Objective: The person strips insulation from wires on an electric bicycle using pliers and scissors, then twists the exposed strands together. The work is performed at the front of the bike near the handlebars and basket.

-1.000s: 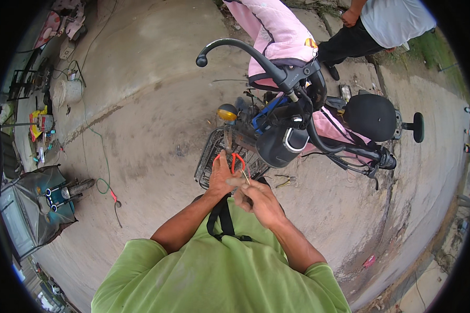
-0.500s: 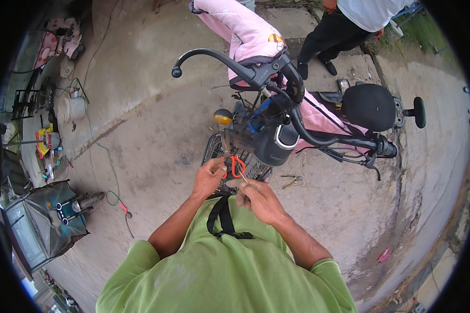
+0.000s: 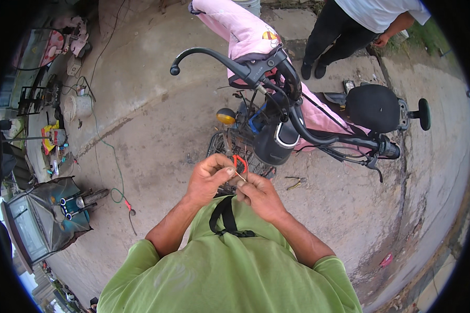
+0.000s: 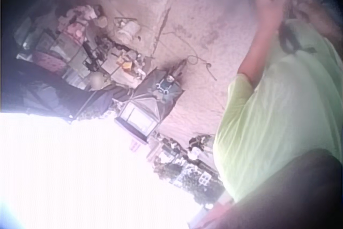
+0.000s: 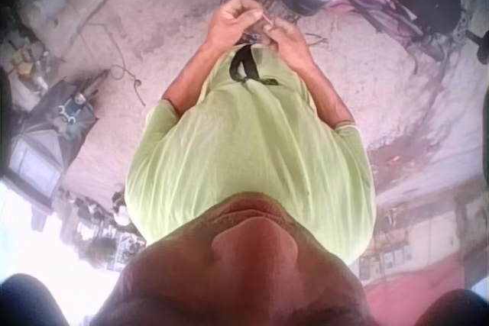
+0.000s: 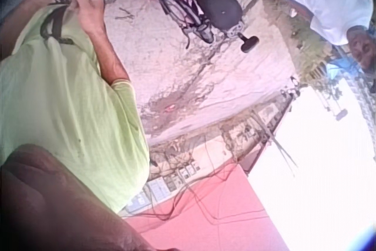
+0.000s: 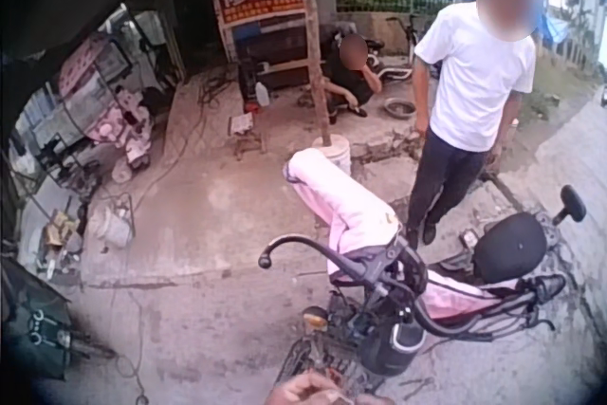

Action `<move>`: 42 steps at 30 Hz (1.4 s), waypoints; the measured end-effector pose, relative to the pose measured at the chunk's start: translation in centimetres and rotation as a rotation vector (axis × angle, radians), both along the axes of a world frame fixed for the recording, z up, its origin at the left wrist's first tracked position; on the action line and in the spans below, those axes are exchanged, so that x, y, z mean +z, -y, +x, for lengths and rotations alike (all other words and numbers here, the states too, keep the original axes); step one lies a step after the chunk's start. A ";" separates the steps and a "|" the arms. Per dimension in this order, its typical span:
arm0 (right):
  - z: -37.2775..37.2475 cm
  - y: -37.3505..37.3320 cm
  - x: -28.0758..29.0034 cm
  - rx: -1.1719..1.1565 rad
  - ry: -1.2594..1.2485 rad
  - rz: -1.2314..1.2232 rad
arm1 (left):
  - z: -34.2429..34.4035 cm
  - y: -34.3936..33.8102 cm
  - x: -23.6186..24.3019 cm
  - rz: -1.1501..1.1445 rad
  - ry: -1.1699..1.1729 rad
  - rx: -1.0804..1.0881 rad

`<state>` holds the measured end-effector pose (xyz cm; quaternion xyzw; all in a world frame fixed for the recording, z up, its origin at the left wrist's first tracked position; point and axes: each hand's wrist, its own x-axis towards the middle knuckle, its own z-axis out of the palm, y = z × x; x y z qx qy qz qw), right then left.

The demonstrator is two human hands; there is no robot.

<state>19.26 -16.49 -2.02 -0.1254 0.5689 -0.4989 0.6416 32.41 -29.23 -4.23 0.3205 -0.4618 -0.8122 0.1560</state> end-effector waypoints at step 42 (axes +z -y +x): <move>0.7 -1.5 0.0 -0.358 -0.211 -0.100 | 6.3 -4.7 1.5 -0.255 0.342 -0.354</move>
